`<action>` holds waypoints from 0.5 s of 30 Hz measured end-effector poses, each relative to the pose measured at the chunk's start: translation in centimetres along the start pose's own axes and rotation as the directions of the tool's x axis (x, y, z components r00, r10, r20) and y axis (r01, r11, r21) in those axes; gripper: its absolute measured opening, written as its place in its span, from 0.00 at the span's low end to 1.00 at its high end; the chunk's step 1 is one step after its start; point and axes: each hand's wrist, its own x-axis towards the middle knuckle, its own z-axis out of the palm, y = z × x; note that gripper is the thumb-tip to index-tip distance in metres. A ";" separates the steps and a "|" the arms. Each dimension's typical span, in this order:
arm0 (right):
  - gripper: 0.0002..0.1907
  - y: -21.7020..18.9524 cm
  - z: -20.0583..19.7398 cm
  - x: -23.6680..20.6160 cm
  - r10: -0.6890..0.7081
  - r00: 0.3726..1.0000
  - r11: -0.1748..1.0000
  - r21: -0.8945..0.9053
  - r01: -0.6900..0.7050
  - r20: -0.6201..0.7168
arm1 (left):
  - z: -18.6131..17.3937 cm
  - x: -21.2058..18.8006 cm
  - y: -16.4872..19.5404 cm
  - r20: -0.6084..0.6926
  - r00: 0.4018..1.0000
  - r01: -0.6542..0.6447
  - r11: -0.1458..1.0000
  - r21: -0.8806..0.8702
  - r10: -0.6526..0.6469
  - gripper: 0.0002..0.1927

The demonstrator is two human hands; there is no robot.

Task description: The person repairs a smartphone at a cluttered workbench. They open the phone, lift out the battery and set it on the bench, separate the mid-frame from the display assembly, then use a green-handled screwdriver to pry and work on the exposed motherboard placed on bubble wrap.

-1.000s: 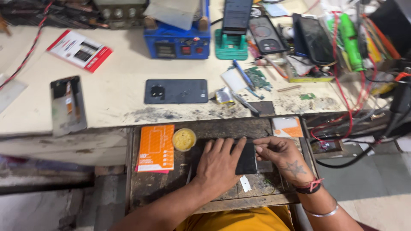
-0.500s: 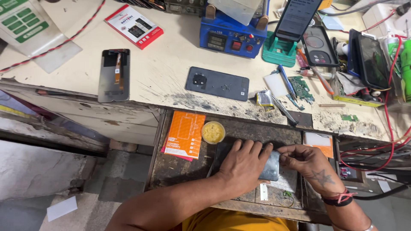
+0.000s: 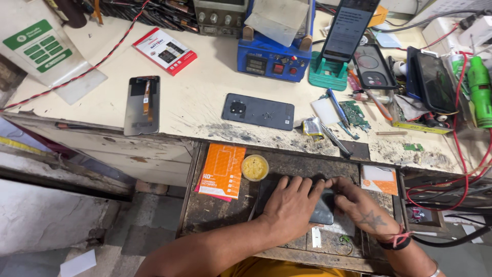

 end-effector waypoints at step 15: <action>0.15 -0.6 0.5 -1.2 -0.031 0.984 0.965 0.250 0.075 -0.176 | -0.6 0.8 0.0 0.057 0.997 0.045 0.997 -0.056 -0.042 0.54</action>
